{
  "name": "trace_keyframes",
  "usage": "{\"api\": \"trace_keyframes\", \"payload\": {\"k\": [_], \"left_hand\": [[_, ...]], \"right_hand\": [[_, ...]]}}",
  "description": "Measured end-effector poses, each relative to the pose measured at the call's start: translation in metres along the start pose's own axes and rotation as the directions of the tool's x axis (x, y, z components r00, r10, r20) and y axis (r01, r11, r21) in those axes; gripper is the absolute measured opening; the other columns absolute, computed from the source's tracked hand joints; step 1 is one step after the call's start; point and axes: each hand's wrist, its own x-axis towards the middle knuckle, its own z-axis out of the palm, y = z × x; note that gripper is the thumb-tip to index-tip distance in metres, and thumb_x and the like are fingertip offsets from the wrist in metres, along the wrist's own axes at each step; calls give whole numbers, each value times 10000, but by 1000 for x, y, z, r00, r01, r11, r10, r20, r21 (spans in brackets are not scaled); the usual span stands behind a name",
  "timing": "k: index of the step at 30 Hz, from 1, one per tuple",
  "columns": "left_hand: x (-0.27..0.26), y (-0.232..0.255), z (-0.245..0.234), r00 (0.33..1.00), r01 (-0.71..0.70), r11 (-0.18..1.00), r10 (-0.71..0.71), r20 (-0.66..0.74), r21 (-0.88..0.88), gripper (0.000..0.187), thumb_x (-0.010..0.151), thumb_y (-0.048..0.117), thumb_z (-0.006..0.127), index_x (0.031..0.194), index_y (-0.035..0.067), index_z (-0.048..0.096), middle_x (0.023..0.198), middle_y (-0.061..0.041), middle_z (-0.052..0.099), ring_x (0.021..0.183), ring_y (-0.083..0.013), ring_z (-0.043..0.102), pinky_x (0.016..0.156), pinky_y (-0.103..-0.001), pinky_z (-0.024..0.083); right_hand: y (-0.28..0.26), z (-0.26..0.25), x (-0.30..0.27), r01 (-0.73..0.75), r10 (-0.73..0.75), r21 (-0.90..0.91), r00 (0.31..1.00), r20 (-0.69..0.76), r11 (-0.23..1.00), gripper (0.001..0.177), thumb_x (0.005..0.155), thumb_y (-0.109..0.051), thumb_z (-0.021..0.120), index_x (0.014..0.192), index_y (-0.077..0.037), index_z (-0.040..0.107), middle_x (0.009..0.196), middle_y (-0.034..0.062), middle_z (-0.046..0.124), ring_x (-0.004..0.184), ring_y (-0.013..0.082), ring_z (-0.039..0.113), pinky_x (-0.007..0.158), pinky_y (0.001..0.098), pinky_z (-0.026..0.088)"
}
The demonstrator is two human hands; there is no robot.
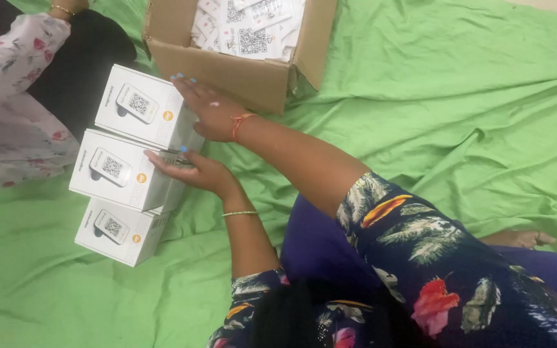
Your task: The person packs electronic components into small cardboard boxes and arranges them.
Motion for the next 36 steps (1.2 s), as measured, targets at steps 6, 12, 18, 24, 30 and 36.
{"api": "trace_keyframes", "payload": {"k": [6, 12, 18, 24, 30, 36], "left_hand": [[-8, -2, 19, 982, 88, 993, -100, -161, -78, 558, 1126, 222, 496, 1576, -11, 263, 1607, -252, 279, 1531, -373, 321, 1280, -494, 308], [5, 8, 25, 906, 283, 871, -380, -185, -402, 486, 1070, 224, 513, 1463, 3, 332, 1486, -233, 376, 1365, -352, 485, 1142, -478, 439], [5, 37, 14, 905, 307, 819, -409, -118, -484, 467, 1035, 210, 533, 1413, 19, 337, 1441, -231, 409, 1298, -353, 523, 1083, -486, 484], [-3, 66, 14, 897, 336, 732, -441, -35, -593, 450, 1000, 196, 553, 1364, 35, 342, 1395, -228, 442, 1231, -354, 562, 1024, -495, 529], [-27, 118, 29, 888, 388, 593, -447, 112, -705, 436, 965, 182, 573, 1314, 51, 348, 1349, -225, 474, 1164, -356, 600, 964, -503, 574], [-81, 152, 60, 929, 370, 566, -214, 302, -737, 381, 1028, 134, 633, 1315, 1, 419, 1309, -205, 555, 1166, -279, 634, 1002, -426, 587]], "right_hand": [[-9, -13, 4, -347, 334, 44, 924, 186, 937, 766, 974, -401, 615, 1615, -157, 274, 1504, 172, 471, 1411, 373, 458, 1180, 428, 377], [43, 45, -11, -418, 387, 371, 908, 160, 829, 502, 995, -538, 592, 1280, -125, 591, 1279, 203, 591, 1222, 332, 588, 1071, 421, 444], [42, 69, -12, -437, 459, 789, 860, 225, 432, 564, 901, -477, 733, 1198, -66, 486, 1088, 106, 586, 1027, 177, 539, 888, 327, 499], [24, 15, -45, -428, 408, 864, 862, 302, 265, 782, 787, -334, 816, 1381, -78, 375, 1111, 103, 548, 999, 177, 542, 827, 320, 524], [8, -49, -113, -417, 407, 894, 854, 324, 165, 1164, 786, -302, 813, 1627, -109, 31, 1266, 94, 466, 1197, 236, 536, 997, 372, 515], [4, -170, -220, -122, 380, 991, 915, 136, -61, 964, 902, -339, 772, 1617, -63, 187, 1486, 104, 446, 1356, 247, 472, 1114, 433, 443]]}}
